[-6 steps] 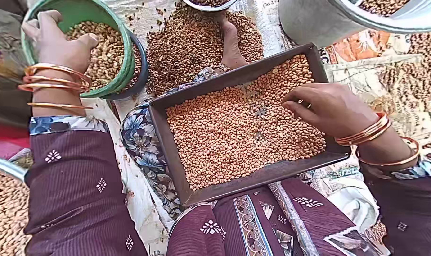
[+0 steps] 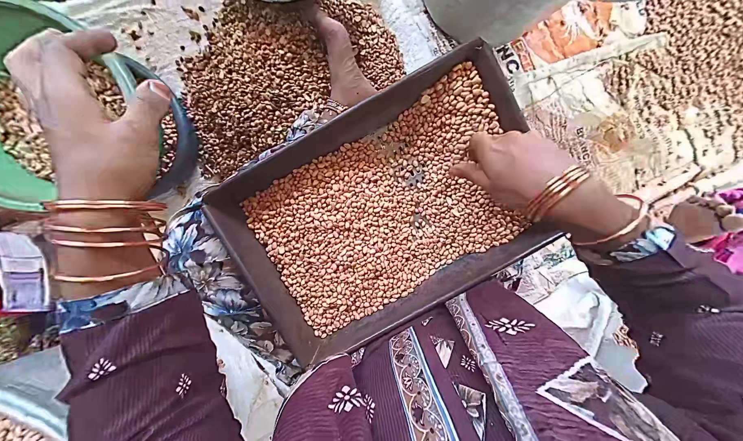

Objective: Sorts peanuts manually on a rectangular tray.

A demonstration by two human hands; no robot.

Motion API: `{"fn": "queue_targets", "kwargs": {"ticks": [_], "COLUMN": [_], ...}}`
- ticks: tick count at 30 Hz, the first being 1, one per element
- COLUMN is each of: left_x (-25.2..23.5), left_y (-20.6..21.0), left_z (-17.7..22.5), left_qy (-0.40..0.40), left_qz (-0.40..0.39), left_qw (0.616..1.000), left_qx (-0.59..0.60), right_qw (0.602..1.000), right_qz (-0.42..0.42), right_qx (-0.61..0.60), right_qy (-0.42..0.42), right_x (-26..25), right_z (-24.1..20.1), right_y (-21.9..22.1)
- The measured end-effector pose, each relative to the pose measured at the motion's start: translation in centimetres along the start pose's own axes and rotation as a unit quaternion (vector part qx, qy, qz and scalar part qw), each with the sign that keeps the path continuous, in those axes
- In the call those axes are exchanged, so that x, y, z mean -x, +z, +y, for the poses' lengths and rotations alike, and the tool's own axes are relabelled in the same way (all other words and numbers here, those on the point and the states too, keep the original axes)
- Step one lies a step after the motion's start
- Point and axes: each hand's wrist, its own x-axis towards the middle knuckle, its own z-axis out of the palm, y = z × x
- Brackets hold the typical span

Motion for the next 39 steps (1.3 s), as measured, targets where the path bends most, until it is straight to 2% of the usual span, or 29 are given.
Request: {"fn": "queue_targets", "kwargs": {"ticks": [1, 2, 3, 5, 6, 7, 9, 10, 12, 14, 16, 18, 19, 21, 24, 28, 33, 34, 36, 38, 39], "left_x": [1.0, 1.6, 1.9, 2.4, 2.7, 2.9, 3.7, 4.2, 5.7, 7.5, 9.0, 10.1, 10.6, 11.7, 13.3, 14.9, 15.9, 15.9, 15.9, 16.0, 16.2], "left_y": [-0.6, -1.0, -1.2, -1.1, -1.1, -1.2, -1.3, -1.1, -0.3, 1.0, 2.5, 4.0, 4.5, 4.8, 5.0, 6.4, 7.1, 6.9, 6.7, 6.4, 6.4], "left_z": [5.5, 9.3, 11.5, 13.9, 14.5, 15.0, 15.3, 15.4, 15.7, 16.3, 16.7, 16.5, 16.5, 16.8, 17.2, 17.0, 16.8, 16.7, 16.7, 17.0, 17.1], "left_qy": [-0.002, -0.008, -0.014, -0.020, -0.011, 0.009, 0.071, 0.095, 0.127, 0.165, 0.212, 0.252, 0.261, 0.266, 0.261, 0.256, 0.220, 0.195, 0.120, 0.024, 0.007], "left_qz": [-0.013, -0.024, -0.030, -0.031, -0.037, -0.048, -0.078, -0.095, -0.135, -0.167, -0.198, -0.226, -0.242, -0.269, -0.279, -0.249, -0.201, -0.195, -0.178, -0.198, -0.215], "left_qw": [1.000, 0.999, 0.998, 0.996, 0.994, 0.992, 0.985, 0.981, 0.972, 0.964, 0.953, 0.938, 0.931, 0.923, 0.923, 0.934, 0.954, 0.961, 0.965, 0.932, 0.911], "left_qx": [0.026, 0.042, 0.057, 0.086, 0.102, 0.115, 0.135, 0.141, 0.145, 0.122, 0.090, 0.079, 0.076, 0.067, 0.036, -0.015, -0.008, 0.021, 0.152, 0.304, 0.351], "right_qw": [0.999, 0.998, 0.994, 0.953, 0.928, 0.922, 0.950, 0.970, 0.995, 0.991, 0.964, 0.900, 0.873, 0.867, 0.890, 0.879, 0.889, 0.896, 0.906, 0.910, 0.909], "right_qz": [-0.040, -0.068, -0.074, -0.023, 0.005, 0.043, 0.097, 0.094, 0.009, -0.105, -0.146, -0.092, -0.063, 0.022, 0.105, 0.066, 0.078, 0.073, 0.066, 0.058, 0.053], "right_qx": [0.005, -0.007, -0.040, -0.167, -0.217, -0.227, -0.177, -0.131, -0.035, -0.004, -0.054, -0.183, -0.222, -0.214, -0.135, -0.094, -0.066, -0.057, -0.045, -0.045, -0.055], "right_qy": [0.021, -0.003, -0.070, -0.254, -0.302, -0.311, -0.236, -0.182, -0.092, -0.084, -0.217, -0.384, -0.429, -0.449, -0.423, -0.464, -0.447, -0.433, -0.416, -0.409, -0.410], "right_x": [-0.3, -0.2, 0.2, 0.8, 0.9, 0.8, 0.8, 0.8, 0.7, 1.0, 1.8, 2.3, 2.1, 1.5, 0.2, -1.7, -1.9, -1.7, -1.6, -1.5, -1.6], "right_z": [-1.2, -2.3, -3.1, -3.2, -3.0, -2.6, -1.3, -0.4, 0.5, -0.3, -1.6, -2.6, -3.2, -3.7, -4.2, -5.3, -6.2, -6.4, -6.6, -6.7, -6.5], "right_y": [1.2, 2.2, 3.0, 4.0, 3.9, 3.4, 2.2, 2.0, 2.4, 3.8, 5.0, 5.7, 5.4, 4.0, 2.8, 4.7, 5.9, 5.8, 6.0, 6.2, 6.0]}}
